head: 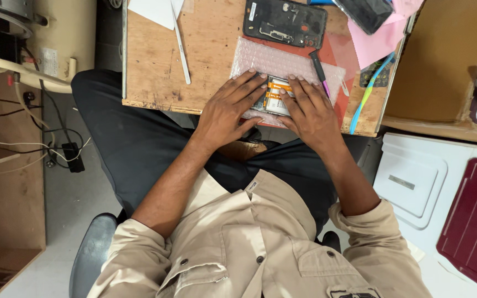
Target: The person disassembles a smartphone by removing the back cover and using a screwdriver to detach internal components. They then use tweezers to carefully lift and reposition a small connector or ribbon cable inside the device.
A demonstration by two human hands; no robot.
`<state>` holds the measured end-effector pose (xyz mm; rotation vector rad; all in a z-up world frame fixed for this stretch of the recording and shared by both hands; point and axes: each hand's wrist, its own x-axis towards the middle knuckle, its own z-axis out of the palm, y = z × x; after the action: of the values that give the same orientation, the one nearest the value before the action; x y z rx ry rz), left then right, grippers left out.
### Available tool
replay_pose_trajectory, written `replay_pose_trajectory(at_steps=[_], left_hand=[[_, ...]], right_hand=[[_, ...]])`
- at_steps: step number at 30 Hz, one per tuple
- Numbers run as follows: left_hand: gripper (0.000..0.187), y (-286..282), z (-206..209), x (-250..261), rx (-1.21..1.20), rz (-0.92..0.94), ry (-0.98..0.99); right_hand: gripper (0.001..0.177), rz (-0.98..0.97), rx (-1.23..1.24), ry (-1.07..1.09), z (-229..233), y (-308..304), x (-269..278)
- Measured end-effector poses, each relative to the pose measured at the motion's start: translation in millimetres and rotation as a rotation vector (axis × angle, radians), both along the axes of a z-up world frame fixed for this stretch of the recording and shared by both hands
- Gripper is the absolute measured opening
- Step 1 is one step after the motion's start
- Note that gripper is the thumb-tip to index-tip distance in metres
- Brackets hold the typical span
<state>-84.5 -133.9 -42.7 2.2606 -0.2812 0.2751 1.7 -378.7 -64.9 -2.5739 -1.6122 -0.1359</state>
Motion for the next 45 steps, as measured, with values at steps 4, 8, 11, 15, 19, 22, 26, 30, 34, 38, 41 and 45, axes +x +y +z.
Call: replay_pose_trajectory(at_steps=[4,8,11,15,19,22,26,30,34,38,41,45], left_hand=[[0.068,-1,1,-1,-0.018,0.008,-0.009],[0.067,-2,-21,-3,-0.013,0.022,-0.004],[0.067,-5,-45,-9,-0.024,0.019,0.004],[0.055,-9,-47,-6,-0.022,0.066,-0.046],[0.048,-10,-51,-1,0.049,0.11,-0.104],[0.045,-9,-52,0,0.062,0.119,-0.11],[0.039,-9,-51,2,0.071,0.127,-0.114],[0.038,-7,-43,7,0.048,0.107,-0.111],[0.042,6,-37,20,-0.116,0.01,-0.093],[0.043,14,-40,26,-0.69,-0.019,0.016],[0.035,-1,-55,30,-1.447,-0.059,0.016],[0.02,-20,-64,2,-1.707,0.117,0.148]], right_hand=[[0.063,-0.001,-0.003,0.001,1,0,2],[0.06,0.005,0.018,0.018,0,-1,3],[0.06,0.01,0.013,0.018,-1,-2,4],[0.058,0.009,0.017,0.011,-5,-5,4],[0.057,0.019,0.004,0.027,-5,-7,6],[0.059,0.035,0.021,0.038,-2,-4,9],[0.053,0.031,0.037,0.014,5,-1,7],[0.024,0.007,0.122,-0.151,10,2,0],[0.02,-0.012,0.325,-0.09,18,9,5],[0.025,-0.143,0.512,0.183,35,13,-6],[0.023,-0.31,0.74,0.475,34,25,-22],[0.023,-0.47,0.791,0.75,31,49,-40]])
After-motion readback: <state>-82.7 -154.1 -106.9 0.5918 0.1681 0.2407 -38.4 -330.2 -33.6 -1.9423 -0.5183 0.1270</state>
